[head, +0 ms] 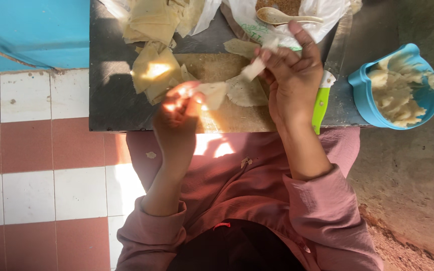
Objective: The person sits on the floor and cuts a stack of thin dough sheets into smaller pieces with a knife on a cutting board. They then place filling from a blue bowl onto the cut wrappers and fold the wrappers around the filling to form filled pastries, setting finished pieces aside.
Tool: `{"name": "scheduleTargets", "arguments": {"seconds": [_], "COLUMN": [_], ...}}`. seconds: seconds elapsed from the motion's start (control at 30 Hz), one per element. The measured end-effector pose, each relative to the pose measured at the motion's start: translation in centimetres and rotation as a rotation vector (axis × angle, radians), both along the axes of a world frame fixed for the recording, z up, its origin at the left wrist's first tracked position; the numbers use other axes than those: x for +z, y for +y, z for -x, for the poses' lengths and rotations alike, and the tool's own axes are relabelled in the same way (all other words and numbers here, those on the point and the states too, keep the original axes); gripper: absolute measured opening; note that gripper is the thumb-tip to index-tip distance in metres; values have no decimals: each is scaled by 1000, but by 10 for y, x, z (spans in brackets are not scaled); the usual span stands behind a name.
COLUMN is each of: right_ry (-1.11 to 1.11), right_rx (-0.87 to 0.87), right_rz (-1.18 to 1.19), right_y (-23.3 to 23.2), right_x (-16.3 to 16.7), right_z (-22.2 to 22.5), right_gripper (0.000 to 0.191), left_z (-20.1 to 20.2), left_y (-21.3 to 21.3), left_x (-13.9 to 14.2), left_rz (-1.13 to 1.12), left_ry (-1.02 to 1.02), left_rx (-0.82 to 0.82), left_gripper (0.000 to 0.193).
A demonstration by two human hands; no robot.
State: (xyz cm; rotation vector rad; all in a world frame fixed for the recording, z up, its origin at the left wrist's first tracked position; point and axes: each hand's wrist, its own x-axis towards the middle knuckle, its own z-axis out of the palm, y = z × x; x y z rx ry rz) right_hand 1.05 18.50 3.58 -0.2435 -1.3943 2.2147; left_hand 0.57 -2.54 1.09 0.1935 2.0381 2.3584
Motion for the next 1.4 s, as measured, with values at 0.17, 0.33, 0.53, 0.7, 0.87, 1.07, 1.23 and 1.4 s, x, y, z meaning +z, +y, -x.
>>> {"name": "scheduleTargets", "arguments": {"seconds": [0.17, 0.33, 0.53, 0.7, 0.87, 1.07, 1.23, 1.4], "right_ry": [138, -189, -246, -152, -319, -294, -229, -566], "right_rx": [-46, 378, 393, 686, 320, -24, -318, -490], "right_rz": [-935, -1691, -1154, -234, -444, -1092, -1479, -1637], "right_y": [-27, -58, -31, 13, 7, -16, 11, 133], "right_x": [5, 29, 38, 27, 6, -6, 8, 23], "right_z": [36, 64, 31, -24, -41, -37, -65, -135], "right_gripper": [58, 84, 61, 60, 58, 60, 54, 42], "left_z": [3, -4, -4, -1, 2, 12, 9, 7], "left_y": [-20, -21, -11, 17, 39, 49, 47, 45], "left_x": [0, 12, 25, 21, 12, 12, 19, 17], "left_rz": [-56, 148, 315, 142, 363, 800, 643, 785], "left_ry": [162, 258, 109, 148, 104, 533, 518, 649], "left_rx": [1, -7, -107, -215, -237, -46, -100, -79], "left_gripper": [12, 10, 10, 12, 10, 13, 21, 9]}}
